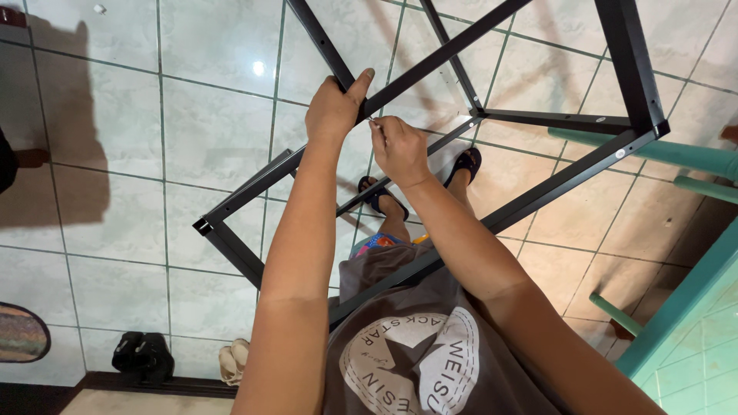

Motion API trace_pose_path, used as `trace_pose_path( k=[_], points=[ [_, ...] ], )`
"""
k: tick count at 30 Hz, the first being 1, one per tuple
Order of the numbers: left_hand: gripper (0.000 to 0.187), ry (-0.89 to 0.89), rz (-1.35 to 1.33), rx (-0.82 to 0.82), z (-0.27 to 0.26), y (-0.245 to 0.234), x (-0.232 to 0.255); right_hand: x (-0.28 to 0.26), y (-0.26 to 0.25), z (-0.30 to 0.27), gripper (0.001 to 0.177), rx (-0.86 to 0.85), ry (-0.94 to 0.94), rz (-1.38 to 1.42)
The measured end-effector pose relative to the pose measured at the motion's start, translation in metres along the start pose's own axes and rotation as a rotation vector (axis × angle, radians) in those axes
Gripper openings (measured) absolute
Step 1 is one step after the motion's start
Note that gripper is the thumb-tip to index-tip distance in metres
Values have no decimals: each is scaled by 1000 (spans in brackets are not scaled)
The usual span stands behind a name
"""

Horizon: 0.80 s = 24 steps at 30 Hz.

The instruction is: The person assembles a black metal frame by inserting and tightening bolts at multiple joints. They use an Allen key to secure the connections, moving around the frame to reach different attachment points.

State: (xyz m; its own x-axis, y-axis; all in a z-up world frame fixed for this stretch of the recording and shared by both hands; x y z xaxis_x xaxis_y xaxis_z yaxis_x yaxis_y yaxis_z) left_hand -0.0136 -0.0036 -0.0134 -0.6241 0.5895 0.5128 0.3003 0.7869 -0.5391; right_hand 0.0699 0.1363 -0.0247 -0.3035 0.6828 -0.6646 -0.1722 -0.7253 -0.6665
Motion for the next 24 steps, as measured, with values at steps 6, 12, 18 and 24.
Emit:
trace_pose_path(
  k=[6,12,18,24],
  points=[
    [70,2,6,2,1,1,1,6,11,-7,9,3,123,71],
    [68,0,-12,4,0,0,0,8,22,-21,11,23,250,303],
    [68,9,-12,15,-1,1,0,8,22,-23,21,24,237,239],
    [68,2,-1,9,-1,1,0,12,34,-22,40,112,683,703]
  ],
)
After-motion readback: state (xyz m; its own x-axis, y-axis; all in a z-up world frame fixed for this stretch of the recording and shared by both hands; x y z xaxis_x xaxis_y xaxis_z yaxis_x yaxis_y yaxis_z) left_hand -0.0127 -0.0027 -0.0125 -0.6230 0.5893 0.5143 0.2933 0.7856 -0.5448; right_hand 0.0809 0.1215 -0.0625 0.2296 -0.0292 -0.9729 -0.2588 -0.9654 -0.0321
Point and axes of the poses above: each hand's wrist, its own z-axis towards the middle knuckle, its own y-axis out of the palm, x = y × z, the point moved 2 cm from there along z, towards the middle knuckle, and after that the axes turned 1 degree about z, right-handed, at the moved point
